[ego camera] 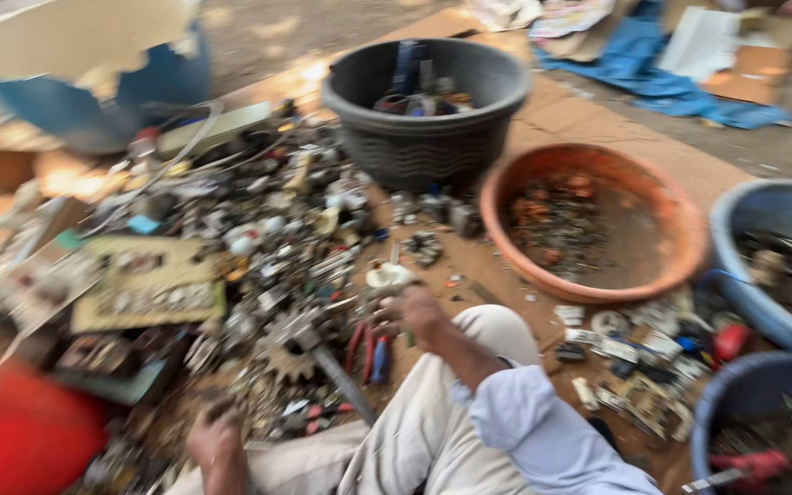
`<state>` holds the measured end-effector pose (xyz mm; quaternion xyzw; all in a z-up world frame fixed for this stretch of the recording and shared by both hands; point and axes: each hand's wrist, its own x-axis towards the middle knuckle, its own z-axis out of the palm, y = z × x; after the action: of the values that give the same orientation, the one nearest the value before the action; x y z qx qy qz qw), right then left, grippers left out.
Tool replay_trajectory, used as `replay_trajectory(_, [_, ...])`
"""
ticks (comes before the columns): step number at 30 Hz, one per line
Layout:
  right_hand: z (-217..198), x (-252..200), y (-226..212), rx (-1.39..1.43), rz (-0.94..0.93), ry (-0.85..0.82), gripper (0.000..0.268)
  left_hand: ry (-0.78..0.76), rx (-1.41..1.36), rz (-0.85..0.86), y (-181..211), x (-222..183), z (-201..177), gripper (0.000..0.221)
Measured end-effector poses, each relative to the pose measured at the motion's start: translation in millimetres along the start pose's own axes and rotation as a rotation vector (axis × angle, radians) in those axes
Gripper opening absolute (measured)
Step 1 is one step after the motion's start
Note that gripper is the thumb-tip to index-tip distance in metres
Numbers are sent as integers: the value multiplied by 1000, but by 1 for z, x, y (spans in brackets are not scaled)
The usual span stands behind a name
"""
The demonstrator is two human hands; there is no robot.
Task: The person sits on the ground surrounded by electronic waste and uses a hammer and pliers to dismantle various components. They repeatedly strike items like light bulb sockets and metal casings against a gear to break them apart, occasionally using pliers to pull or twist parts.
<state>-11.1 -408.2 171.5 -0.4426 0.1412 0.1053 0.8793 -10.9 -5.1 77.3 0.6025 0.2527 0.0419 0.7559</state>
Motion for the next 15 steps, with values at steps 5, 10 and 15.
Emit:
replay_trajectory(5, [-14,-1,-12,26,-75,64,25,296,700,300,47,29,-76,19])
replay_trajectory(10, [15,-24,-35,-10,-78,41,24,704,1410,324,83,29,-135,43])
replay_trajectory(15, [41,-42,-45,-34,-74,-2,24,288,1194,272,122,-13,-94,60])
